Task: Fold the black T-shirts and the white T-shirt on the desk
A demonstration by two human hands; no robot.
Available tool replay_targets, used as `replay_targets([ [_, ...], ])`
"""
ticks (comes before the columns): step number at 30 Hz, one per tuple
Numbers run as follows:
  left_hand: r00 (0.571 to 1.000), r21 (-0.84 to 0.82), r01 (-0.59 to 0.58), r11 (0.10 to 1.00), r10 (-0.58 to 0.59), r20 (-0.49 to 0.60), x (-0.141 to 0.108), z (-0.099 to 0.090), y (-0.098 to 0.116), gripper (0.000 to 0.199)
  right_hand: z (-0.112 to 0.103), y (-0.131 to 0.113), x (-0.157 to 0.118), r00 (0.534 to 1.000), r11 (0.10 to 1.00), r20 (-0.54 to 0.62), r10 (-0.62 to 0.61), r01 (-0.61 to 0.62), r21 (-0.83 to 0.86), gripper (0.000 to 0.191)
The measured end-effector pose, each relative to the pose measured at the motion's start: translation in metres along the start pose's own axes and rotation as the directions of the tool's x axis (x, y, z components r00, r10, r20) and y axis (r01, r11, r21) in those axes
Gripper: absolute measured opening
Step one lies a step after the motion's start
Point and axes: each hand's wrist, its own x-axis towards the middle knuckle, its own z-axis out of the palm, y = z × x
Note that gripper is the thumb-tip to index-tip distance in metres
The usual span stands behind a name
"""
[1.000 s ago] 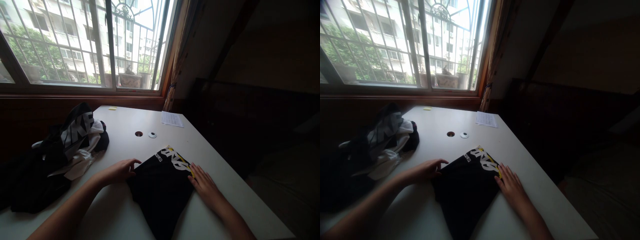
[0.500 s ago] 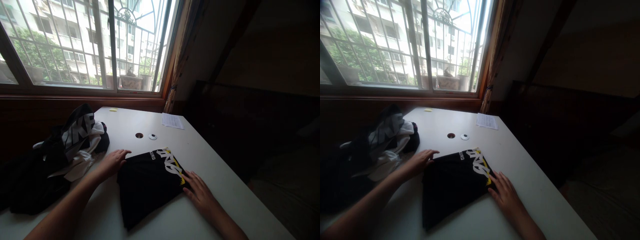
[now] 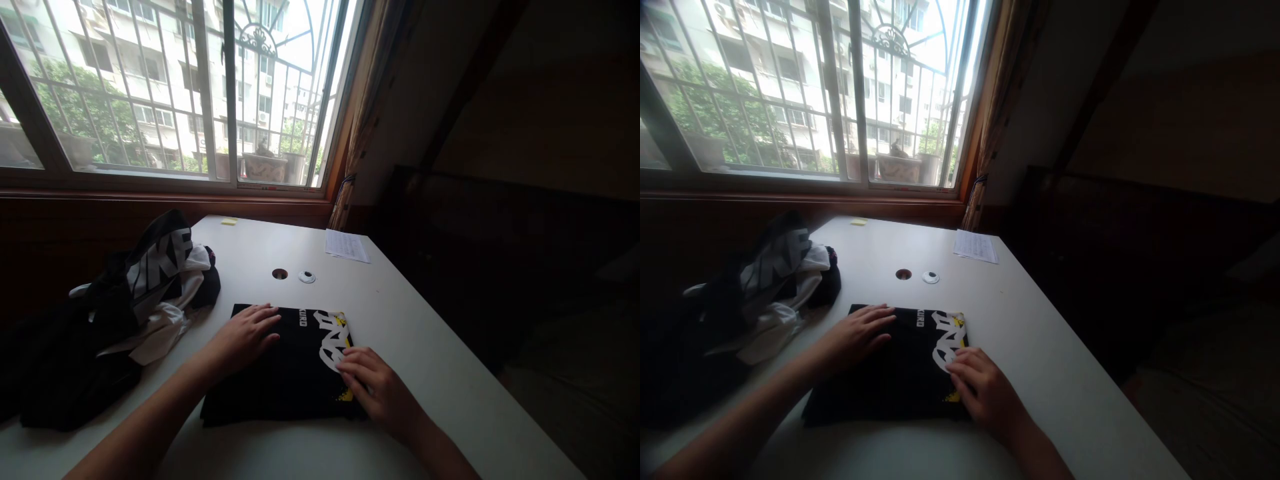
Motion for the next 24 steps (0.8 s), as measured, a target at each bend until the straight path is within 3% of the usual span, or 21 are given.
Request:
replay_targets([
  [3,0.993,-0.027,-0.006,1.000,0.009,0.115,-0.002,0.016,0.012,0.058,0.010,0.004,0.032,0.994,0.996,0.077,0.075,-0.072,-0.050,0.044],
  [6,0.981,-0.021,0.024,0.999,-0.020,0.191,-0.006,0.025,0.010,0.065,0.024,0.009,0.066,0.971,0.990,0.212,0.108,-0.085,-0.116,0.060],
  [12,0.972,0.041,0.128,0.991,-0.133,0.195,-0.007,0.022,-0.006,0.069,0.039,0.024,0.111,0.936,0.982,0.335,0.109,-0.049,-0.184,0.070],
  [17,0.958,0.091,0.200,0.976,-0.214,0.191,-0.006,0.020,-0.019,0.071,0.033,0.047,0.114,0.925,0.968,0.323,0.199,-0.135,-0.210,0.072],
  [24,0.918,0.124,0.328,0.936,-0.347,0.193,-0.009,0.018,-0.043,0.066,0.028,0.087,0.098,0.914,0.917,0.189,0.359,-0.307,-0.255,0.066],
])
